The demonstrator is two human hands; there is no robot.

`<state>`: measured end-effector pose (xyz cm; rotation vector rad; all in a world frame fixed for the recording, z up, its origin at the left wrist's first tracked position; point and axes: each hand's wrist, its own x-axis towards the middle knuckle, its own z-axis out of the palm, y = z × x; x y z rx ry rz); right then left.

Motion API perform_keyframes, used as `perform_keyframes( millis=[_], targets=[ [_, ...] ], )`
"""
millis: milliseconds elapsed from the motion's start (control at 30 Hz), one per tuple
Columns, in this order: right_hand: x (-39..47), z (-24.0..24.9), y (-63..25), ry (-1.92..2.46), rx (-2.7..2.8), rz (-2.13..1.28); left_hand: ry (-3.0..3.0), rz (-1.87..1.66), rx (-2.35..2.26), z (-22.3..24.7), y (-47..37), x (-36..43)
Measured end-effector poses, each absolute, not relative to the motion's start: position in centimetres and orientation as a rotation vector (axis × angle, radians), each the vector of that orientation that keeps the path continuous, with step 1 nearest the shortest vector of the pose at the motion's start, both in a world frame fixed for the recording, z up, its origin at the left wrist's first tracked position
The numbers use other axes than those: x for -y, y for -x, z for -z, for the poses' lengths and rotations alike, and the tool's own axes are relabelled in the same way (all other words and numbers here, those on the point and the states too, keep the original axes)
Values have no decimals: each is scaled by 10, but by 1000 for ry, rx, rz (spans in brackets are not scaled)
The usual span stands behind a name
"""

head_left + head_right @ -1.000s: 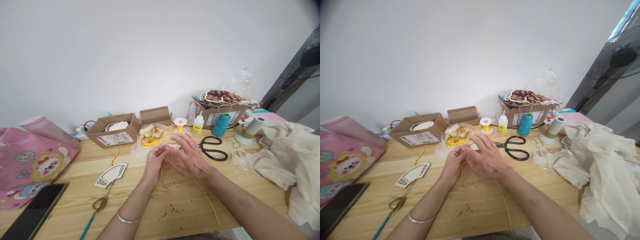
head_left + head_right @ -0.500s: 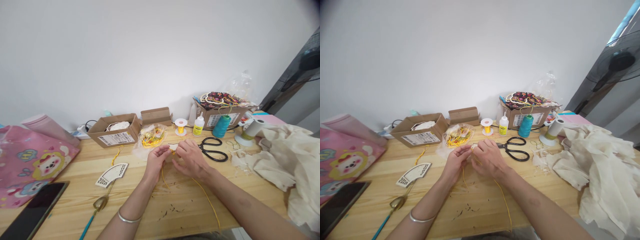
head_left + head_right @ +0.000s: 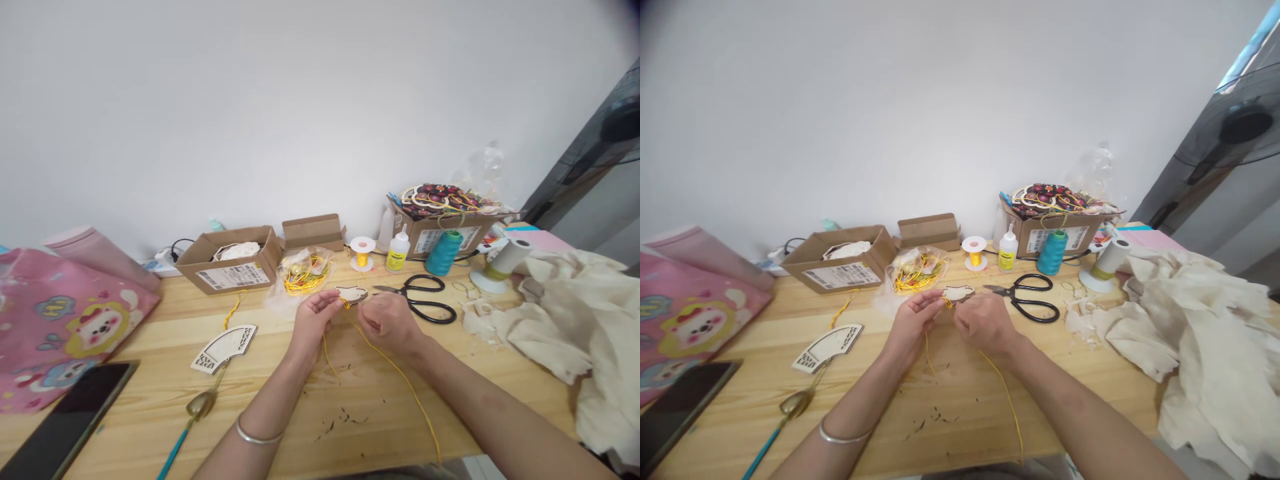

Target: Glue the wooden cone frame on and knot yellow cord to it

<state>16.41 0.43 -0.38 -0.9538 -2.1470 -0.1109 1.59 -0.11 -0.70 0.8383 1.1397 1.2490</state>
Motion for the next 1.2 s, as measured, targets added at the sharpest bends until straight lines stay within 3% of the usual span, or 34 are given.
perform_keyframes(
  millis=[167,633,800,900,1000,1100,1200],
  targets=[
    [-6,3,-161,1220,2066,-80,-853,-1253,-1158,6,-16,2],
    [-8,6,-161,1217,2087,-86,-864,-1232,-1174,5,-18,3],
    [-8,6,-158,1240,1977,-234,-870,-1226,-1157,5,-17,2],
    [-9,4,-156,1286,1875,-411,-885,-1227,-1174,5,-18,1],
    [-12,2,-158,1290,1781,-798,-908,-1215,-1189,5,-18,1],
    [-15,-4,-164,1119,1713,-1246,-913,-1221,-1193,5,-17,1],
    [-13,-19,-181,908,1726,-1407,-907,-1247,-1192,5,-15,1]
  ],
)
